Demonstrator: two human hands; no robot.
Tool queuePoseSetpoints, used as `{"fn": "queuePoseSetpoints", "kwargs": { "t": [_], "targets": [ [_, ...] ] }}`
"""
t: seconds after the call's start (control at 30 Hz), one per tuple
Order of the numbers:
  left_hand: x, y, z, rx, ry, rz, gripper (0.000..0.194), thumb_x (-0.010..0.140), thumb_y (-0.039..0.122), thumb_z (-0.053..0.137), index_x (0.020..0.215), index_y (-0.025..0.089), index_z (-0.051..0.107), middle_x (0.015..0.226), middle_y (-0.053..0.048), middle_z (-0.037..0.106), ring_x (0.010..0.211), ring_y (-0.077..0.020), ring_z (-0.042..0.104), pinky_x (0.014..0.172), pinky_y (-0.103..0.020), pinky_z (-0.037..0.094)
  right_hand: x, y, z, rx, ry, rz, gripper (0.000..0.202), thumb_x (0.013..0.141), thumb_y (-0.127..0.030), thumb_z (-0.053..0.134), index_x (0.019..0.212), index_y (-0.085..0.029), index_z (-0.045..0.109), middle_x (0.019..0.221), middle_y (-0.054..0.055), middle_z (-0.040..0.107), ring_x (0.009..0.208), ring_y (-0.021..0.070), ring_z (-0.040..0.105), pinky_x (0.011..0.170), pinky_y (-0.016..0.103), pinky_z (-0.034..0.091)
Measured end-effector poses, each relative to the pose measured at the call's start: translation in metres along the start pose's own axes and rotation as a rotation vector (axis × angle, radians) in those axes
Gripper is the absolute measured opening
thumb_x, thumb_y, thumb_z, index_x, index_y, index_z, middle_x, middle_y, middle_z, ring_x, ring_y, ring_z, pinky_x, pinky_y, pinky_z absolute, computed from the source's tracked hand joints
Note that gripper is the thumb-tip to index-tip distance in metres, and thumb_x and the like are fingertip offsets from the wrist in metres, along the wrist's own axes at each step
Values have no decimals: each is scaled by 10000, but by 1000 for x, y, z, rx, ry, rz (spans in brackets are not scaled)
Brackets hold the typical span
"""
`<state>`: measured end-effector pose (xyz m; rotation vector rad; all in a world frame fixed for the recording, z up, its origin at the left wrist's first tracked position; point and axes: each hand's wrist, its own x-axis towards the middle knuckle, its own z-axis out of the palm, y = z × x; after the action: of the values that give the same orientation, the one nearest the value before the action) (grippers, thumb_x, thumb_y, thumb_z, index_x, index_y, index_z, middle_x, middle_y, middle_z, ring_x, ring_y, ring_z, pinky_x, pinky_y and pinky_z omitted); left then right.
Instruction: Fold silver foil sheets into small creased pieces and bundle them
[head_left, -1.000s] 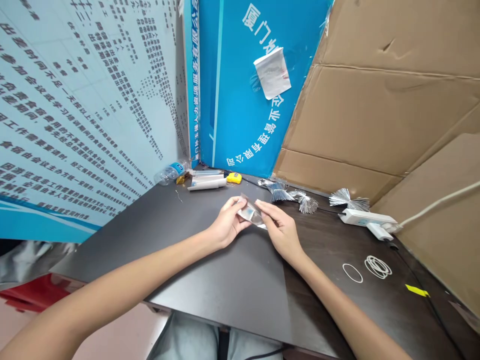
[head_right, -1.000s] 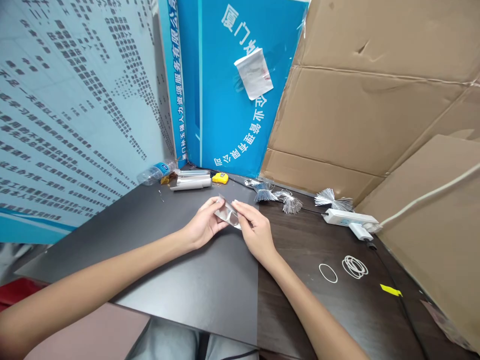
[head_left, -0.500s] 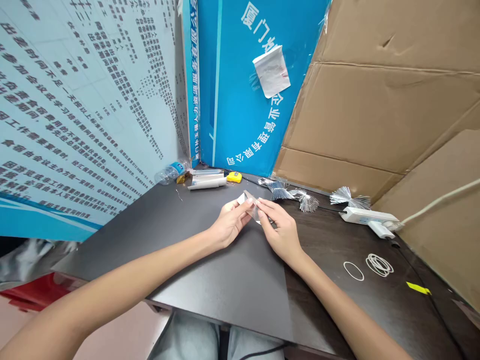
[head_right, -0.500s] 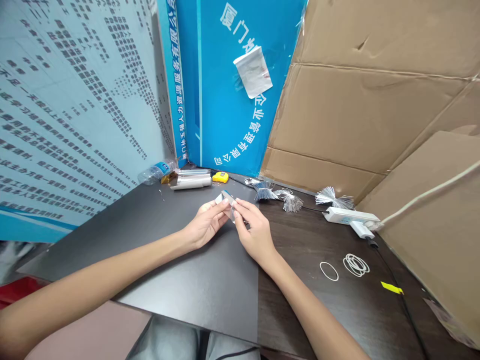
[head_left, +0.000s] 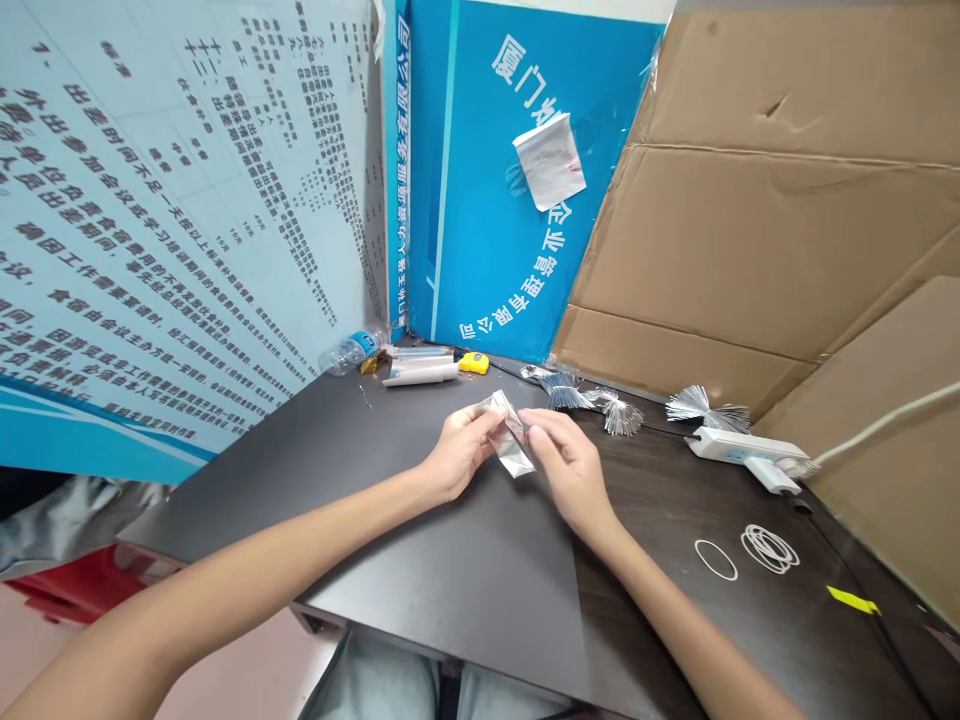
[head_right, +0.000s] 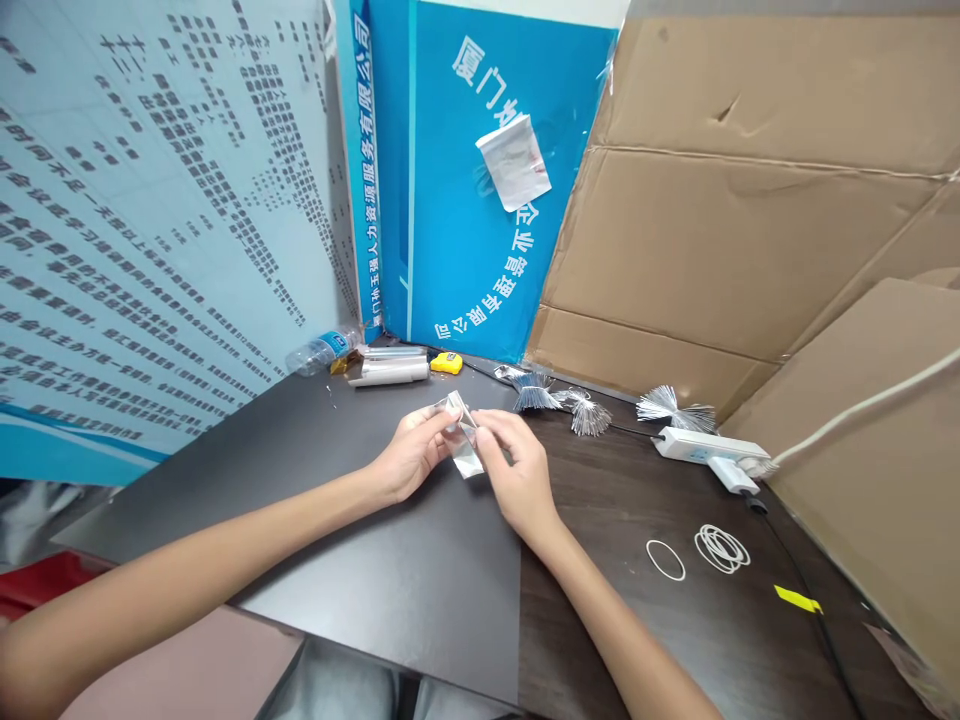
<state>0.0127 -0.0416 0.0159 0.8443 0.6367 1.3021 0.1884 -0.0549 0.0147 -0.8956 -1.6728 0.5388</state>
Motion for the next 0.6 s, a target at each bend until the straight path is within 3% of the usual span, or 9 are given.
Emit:
{"fn": "queuePoseSetpoints", "kwargs": {
  "t": [0.13, 0.33, 0.47, 0.6],
  "targets": [
    [-2, 1, -1, 245, -114, 97, 404, 809, 488, 875, 880, 132, 697, 811, -32, 705, 725, -151, 672, 740, -282, 533, 8, -6, -4, 246, 72, 315, 418, 886, -540, 774, 1177, -241, 782, 1207, 101, 783, 1068, 278, 736, 989, 454, 581],
    [-9, 4, 3, 466, -286, 185, 384, 905, 509, 779, 864, 134, 706, 833, -48, 726, 780, -168, 673, 768, -282, 522, 10, -12, -4, 354, -39, 373, 351, 816, -521, 850, 1018, -235, 824, 1084, 85, 808, 1030, 267, 727, 977, 421, 558],
    [-10, 3, 4, 387, -263, 149, 395, 894, 516, 787, 985, 137, 719, 895, -67, 756, 830, -193, 717, 812, -310, 553, 8, -11, -3, 399, -39, 386, 322, 841, -514, 831, 994, -231, 827, 1041, 80, 802, 886, 230, 707, 862, 396, 577],
    [-9, 3, 3, 339, -158, 136, 436, 841, 520, 838, 993, 138, 692, 834, -50, 743, 728, -162, 697, 697, -271, 536, 8, -13, -2, 430, -17, 378, 297, 834, -500, 839, 961, -232, 824, 963, 59, 785, 755, 192, 660, 730, 359, 578]
  ]
}}
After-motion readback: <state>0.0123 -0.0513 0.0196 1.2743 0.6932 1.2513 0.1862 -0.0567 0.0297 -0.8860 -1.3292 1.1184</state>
